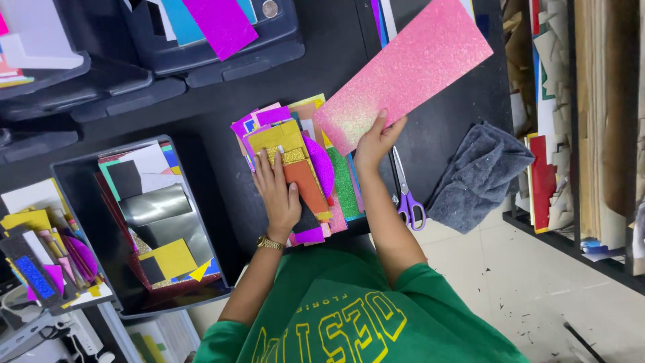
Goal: The person sorts and stacks colorful craft papers and glitter sheets from three open bins on a table. They pick up sheets, separate them by color and texture, and place them into neat piles on the table surface.
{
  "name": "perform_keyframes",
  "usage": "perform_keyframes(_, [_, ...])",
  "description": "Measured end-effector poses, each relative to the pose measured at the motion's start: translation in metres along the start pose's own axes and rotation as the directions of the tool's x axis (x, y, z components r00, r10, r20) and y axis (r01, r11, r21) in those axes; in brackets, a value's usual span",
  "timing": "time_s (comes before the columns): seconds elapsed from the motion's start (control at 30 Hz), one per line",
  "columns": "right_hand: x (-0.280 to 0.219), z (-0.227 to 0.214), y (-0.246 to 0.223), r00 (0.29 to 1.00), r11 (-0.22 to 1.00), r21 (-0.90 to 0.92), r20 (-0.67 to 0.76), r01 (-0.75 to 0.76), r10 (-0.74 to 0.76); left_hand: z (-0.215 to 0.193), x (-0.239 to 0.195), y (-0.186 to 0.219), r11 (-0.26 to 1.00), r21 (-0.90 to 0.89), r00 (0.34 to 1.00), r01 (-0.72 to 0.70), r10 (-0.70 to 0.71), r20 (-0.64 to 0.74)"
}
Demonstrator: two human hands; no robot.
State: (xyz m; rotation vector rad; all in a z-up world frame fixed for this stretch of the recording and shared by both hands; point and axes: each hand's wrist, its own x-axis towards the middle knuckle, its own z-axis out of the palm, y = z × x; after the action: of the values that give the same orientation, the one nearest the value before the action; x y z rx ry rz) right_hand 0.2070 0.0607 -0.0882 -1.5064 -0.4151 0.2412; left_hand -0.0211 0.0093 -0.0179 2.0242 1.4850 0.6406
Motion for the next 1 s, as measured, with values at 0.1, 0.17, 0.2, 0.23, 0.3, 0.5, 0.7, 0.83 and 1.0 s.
perform_keyframes(0.1, [-0.003, 0.012, -0.008, 0.999, 0.999, -0.034, 0.043, 0.002, -0.001, -0.001, 0.001, 0.002, 1.0, 0.006, 1.0, 0.006, -0.006, 0.003])
perform_keyframes(0.17, [-0.001, 0.016, -0.007, 0.998, 0.999, -0.033, 0.065, 0.023, -0.021, 0.0, 0.0, 0.001, 1.0, 0.01, 1.0, 0.002, -0.002, 0.003])
perform_keyframes(0.2, [0.001, 0.018, -0.006, 0.995, 0.998, -0.03, 0.085, 0.049, -0.046, 0.001, 0.0, 0.001, 1.0, 0.011, 1.0, -0.006, 0.006, 0.001])
perform_keyframes(0.23, [0.002, 0.019, -0.007, 0.995, 0.998, -0.032, 0.087, 0.046, -0.043, 0.0, 0.0, 0.002, 1.0, 0.012, 1.0, -0.002, 0.002, 0.002])
perform_keyframes(0.3, [0.007, 0.021, -0.01, 0.986, 0.997, -0.029, 0.154, 0.073, -0.067, -0.001, 0.002, 0.005, 1.0, 0.004, 1.0, 0.005, -0.005, 0.001])
perform_keyframes(0.5, [0.006, 0.029, 0.003, 0.938, 0.999, -0.04, 0.347, 0.033, -0.017, 0.001, 0.003, 0.004, 1.0, 0.009, 1.0, 0.014, -0.014, -0.002])
perform_keyframes(0.7, [0.002, -0.007, -0.007, 0.751, 0.978, -0.113, 0.626, -0.176, 0.208, 0.004, 0.001, -0.002, 1.0, 0.022, 1.0, -0.003, 0.003, -0.01])
perform_keyframes(0.83, [-0.016, -0.049, -0.019, 0.709, 0.953, -0.201, 0.637, -0.225, 0.302, 0.001, 0.002, 0.001, 1.0, 0.017, 1.0, 0.006, -0.006, -0.011])
perform_keyframes(1.0, [-0.041, -0.081, -0.051, 0.591, 0.888, -0.41, 0.671, -0.207, 0.447, 0.0, 0.001, -0.001, 1.0, 0.023, 1.0, -0.006, 0.006, -0.008])
